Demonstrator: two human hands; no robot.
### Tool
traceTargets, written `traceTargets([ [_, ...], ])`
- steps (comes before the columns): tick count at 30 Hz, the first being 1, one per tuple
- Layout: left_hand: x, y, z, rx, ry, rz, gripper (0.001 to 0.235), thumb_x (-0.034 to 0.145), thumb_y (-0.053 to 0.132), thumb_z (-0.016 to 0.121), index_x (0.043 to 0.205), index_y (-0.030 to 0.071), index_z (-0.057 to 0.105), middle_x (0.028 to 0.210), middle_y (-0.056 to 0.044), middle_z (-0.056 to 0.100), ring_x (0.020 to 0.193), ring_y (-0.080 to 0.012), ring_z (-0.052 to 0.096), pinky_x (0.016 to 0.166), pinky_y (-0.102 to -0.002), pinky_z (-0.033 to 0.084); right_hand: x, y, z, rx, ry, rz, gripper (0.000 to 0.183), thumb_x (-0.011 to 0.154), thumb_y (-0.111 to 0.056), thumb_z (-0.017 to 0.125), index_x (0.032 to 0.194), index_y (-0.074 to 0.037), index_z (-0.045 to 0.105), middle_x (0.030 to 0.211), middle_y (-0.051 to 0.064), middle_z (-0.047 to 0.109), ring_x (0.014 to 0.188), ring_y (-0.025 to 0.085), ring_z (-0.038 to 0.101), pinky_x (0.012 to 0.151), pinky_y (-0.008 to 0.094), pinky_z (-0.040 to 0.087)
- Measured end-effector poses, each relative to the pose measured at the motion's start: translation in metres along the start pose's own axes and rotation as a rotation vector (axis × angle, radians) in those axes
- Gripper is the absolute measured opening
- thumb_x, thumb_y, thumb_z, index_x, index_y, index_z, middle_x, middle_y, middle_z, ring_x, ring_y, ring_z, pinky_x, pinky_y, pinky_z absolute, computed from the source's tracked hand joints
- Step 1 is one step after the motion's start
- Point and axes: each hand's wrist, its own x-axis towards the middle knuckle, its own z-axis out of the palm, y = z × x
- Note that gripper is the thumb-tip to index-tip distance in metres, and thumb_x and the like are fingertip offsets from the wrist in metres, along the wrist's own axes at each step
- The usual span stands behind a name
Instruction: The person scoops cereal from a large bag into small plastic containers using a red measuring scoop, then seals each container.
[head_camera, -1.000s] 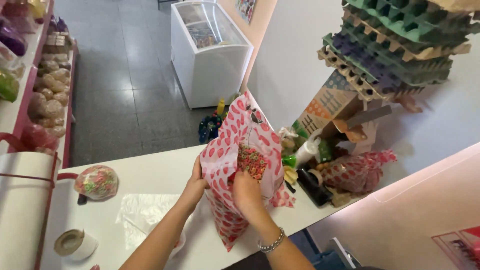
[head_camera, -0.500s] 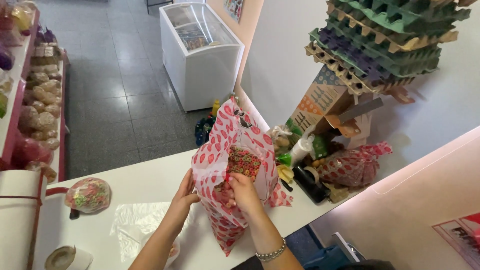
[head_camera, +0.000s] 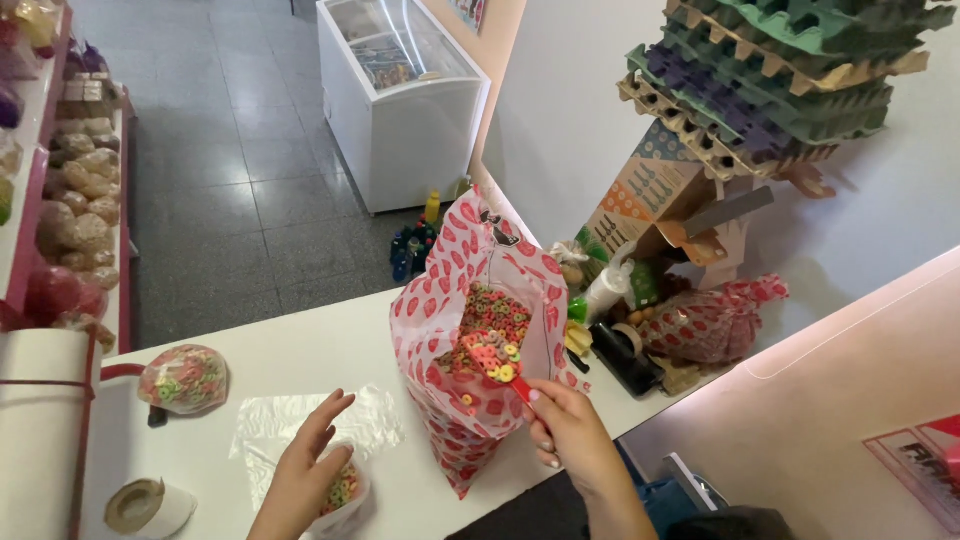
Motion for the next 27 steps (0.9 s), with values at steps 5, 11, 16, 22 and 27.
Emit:
traceTargets([
  [5,-0.010,-0.018,-0.016,0.145,0.062,0.031,0.050,0.084,0.017,0.060,0.132,0.025,0.072,0.163,0.006,0.050,0.151,-0.0112,0.044,0.120,-0.036,0.035,-0.035,-0.020,-0.002,-0.032,0.065,0.053,0.047,0.103,-0.014,0.050,0.147,0.002,0.057,0.079,0.012,0.047,0.047,0.014,0.031,0.037,0.028,0.023],
  [11,-0.002,-0.075,-0.023,0.413,0.140,0.075,0.037,0.087,0.030,0.066,0.121,0.031,0.079,0.164,0.011,0.047,0.152,-0.0118,0.042,0.114,-0.037,0.040,-0.059,-0.017,-0.013,-0.050,0.119,0.079,0.045,0.103,-0.012,0.050,0.145,0.001,0.063,0.082,0.015,0.048,0.045,0.015,0.030,0.034,0.027,0.022],
  [16,0.002,-0.122,-0.018,0.427,0.155,0.238,0.030,0.085,0.020,0.066,0.104,0.029,0.088,0.164,0.002,0.045,0.158,-0.0219,0.033,0.119,-0.041,0.034,-0.076,-0.012,-0.023,-0.056,0.089,0.110,0.044,0.101,-0.006,0.053,0.141,0.003,0.067,0.081,0.017,0.048,0.042,0.016,0.029,0.033,0.028,0.022],
  [22,-0.009,-0.105,-0.011,0.492,0.222,0.108,0.031,0.086,0.026,0.064,0.110,0.030,0.083,0.164,0.003,0.045,0.146,-0.0213,0.045,0.112,-0.041,0.043,-0.088,-0.007,-0.020,-0.057,0.034,0.192,0.044,0.102,-0.010,0.055,0.140,0.005,0.072,0.081,0.021,0.049,0.042,0.016,0.031,0.039,0.028,0.021],
  [27,-0.028,-0.072,-0.015,0.422,0.203,0.050,0.029,0.089,0.025,0.065,0.115,0.025,0.080,0.162,0.001,0.046,0.145,-0.0233,0.044,0.112,-0.043,0.042,-0.077,0.011,0.003,-0.080,-0.150,0.223,0.044,0.100,-0.012,0.058,0.139,0.004,0.072,0.082,0.018,0.053,0.041,0.013,0.030,0.035,0.024,0.016],
])
